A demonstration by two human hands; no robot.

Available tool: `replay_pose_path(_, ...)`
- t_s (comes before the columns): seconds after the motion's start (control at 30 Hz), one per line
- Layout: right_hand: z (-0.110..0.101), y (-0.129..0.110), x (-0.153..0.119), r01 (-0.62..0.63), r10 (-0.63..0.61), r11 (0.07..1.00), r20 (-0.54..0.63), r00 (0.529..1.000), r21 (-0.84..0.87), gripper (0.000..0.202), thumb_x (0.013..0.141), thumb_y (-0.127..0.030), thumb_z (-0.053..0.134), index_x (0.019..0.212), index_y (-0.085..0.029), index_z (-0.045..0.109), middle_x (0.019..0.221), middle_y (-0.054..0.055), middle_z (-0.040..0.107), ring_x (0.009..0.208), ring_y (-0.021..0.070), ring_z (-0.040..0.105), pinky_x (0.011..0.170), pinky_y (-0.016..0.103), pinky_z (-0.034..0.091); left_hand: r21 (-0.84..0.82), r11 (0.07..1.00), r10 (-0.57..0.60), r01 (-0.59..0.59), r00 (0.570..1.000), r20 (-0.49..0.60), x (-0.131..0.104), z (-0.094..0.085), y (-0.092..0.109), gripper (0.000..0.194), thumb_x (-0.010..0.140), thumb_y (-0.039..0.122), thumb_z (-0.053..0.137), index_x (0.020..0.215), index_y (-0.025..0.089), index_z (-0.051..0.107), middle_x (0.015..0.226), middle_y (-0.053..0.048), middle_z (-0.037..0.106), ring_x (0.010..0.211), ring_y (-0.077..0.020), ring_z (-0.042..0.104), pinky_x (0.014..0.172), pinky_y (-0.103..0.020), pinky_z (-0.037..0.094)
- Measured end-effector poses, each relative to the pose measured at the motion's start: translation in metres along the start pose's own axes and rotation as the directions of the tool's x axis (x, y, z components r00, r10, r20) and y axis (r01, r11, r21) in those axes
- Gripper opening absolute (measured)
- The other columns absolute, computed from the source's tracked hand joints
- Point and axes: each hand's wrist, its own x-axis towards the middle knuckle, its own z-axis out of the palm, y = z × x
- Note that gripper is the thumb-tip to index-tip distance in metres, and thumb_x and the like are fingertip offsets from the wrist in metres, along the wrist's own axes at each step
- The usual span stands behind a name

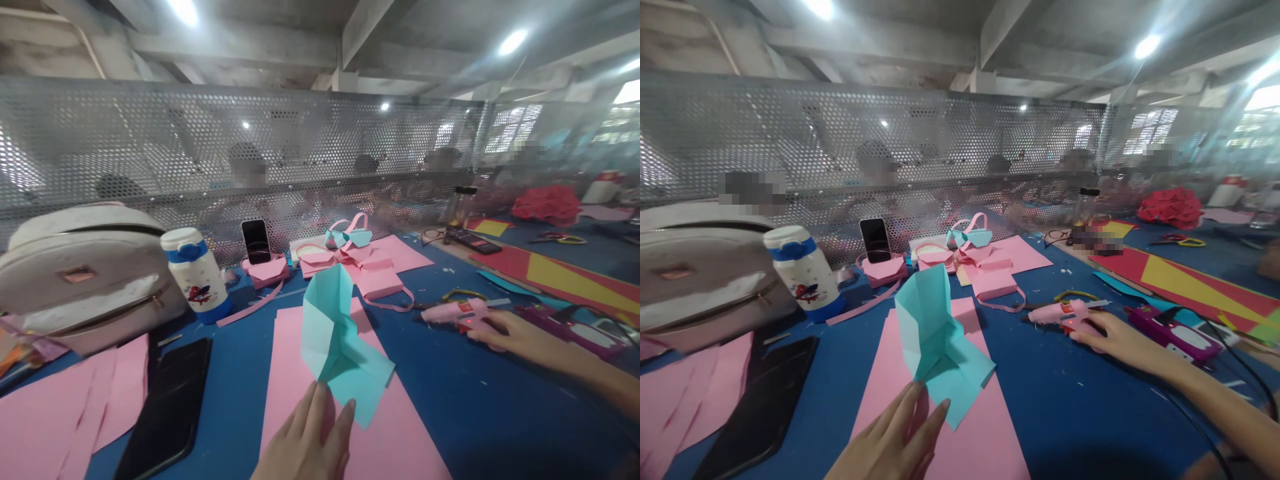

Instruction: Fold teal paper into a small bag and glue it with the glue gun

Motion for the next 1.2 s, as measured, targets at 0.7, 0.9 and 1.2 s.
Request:
replay_pose_path(0.7, 0.008, -0.019, -0.025, 0.049, -0.043, 0.998, -0.153, 0.987, 0.035, 0.028, 0.087, -0.035, 0.059, 0.091, -0.012, 0.074, 0.086, 0.013, 0.077, 0.072, 0.0261, 0.071, 0.06, 0.032, 0.053, -0.022, 1.0, 0.012, -0.012, 0.999, -0.032, 0.0, 0.0, -0.001, 0.049, 0.091, 0.013, 0.05, 0.139, 0.02, 0.047, 0.124, -0.02, 0.068, 0.113, -0.0351, 0.068, 0.074, -0.036, 0.065)
replay_pose_path(0.9, 0.003, -0.033, -0.033, 0.025, -0.016, 0.989, -0.057, 0.998, 0.149, 0.035, 0.09, -0.045, 0.056, 0.087, -0.016, 0.075, 0.084, 0.014, 0.078, 0.075, 0.028, 0.073, 0.062, 0.031, 0.056, -0.023, 1.0, 0.01, -0.011, 1.0, -0.027, 0.0, 0.001, -0.001, 0.05, 0.091, 0.009, 0.043, 0.14, 0.019, 0.046, 0.125, -0.021, 0.067, 0.114, -0.0358, 0.067, 0.073, -0.037, 0.065)
replay_pose_path(1.2, 0.011, -0.087, -0.05, 0.337, -0.33, 0.94, 0.119, 0.936, -0.046, 0.035, 0.089, -0.053, 0.057, 0.096, -0.023, 0.074, 0.101, 0.01, 0.075, 0.099, 0.0328, 0.068, 0.088, 0.042, 0.055, -0.076, 0.997, -0.015, 0.008, 0.995, -0.095, -0.002, 0.006, -0.003, 0.047, 0.097, 0.012, 0.034, 0.141, 0.022, 0.046, 0.124, -0.021, 0.065, 0.111, -0.0342, 0.069, 0.071, -0.037, 0.065)
